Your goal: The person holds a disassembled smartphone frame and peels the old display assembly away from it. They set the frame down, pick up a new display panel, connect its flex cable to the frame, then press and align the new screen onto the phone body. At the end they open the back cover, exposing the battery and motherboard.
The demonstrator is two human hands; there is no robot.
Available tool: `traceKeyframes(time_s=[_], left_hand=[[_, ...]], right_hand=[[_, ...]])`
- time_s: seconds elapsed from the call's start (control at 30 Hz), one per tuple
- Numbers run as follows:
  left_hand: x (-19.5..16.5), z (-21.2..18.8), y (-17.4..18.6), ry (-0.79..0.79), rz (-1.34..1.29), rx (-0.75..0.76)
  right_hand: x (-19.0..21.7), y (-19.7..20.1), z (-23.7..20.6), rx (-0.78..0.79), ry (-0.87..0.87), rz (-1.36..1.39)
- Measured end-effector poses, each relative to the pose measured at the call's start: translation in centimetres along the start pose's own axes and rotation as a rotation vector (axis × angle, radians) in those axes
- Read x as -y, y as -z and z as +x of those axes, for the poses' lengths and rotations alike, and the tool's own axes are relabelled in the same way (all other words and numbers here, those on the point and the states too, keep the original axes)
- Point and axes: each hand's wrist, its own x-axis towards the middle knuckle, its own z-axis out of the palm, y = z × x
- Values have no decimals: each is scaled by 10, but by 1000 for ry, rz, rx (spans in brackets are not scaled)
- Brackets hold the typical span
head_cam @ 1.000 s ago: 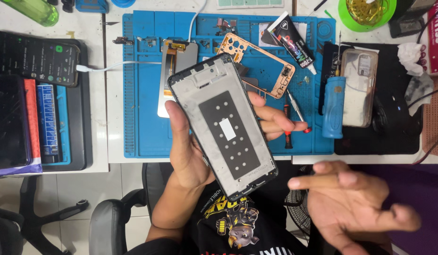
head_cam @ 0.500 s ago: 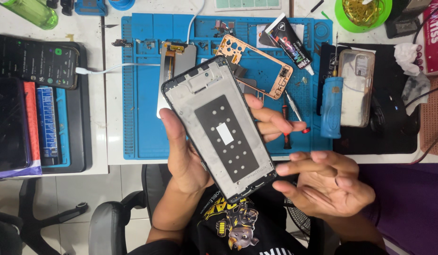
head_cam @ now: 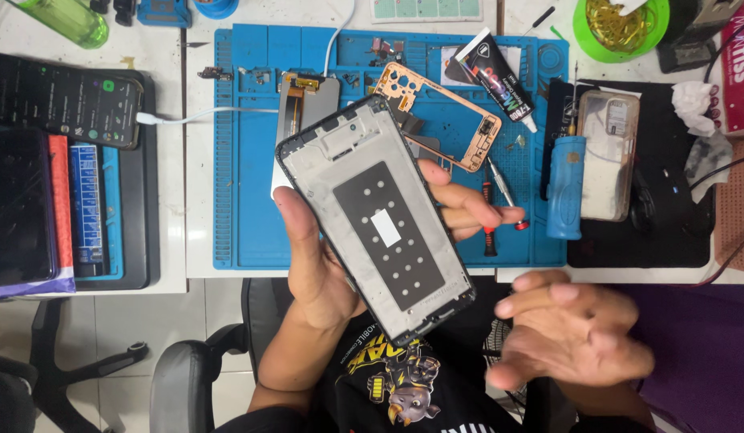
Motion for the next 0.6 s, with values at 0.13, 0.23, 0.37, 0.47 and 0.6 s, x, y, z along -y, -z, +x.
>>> traceKeyframes(time_s=[0.13, 0.23, 0.37, 0.47, 0.6], left_hand=[[0, -2, -3, 10, 35, -12], [0, -6, -8, -2, 115, -36], [-4, -8, -11, 19, 208, -17], [-7, -10, -14, 35, 201, -53], [-7, -8, -15, 21, 210, -40]], right_hand=[[9, -5, 13, -129, -363, 101], [19, -10, 22, -111, -640, 154], [16, -17, 32, -31, -725, 159], [13, -17, 41, -8, -782, 172], [14, -18, 53, -6, -796, 201]])
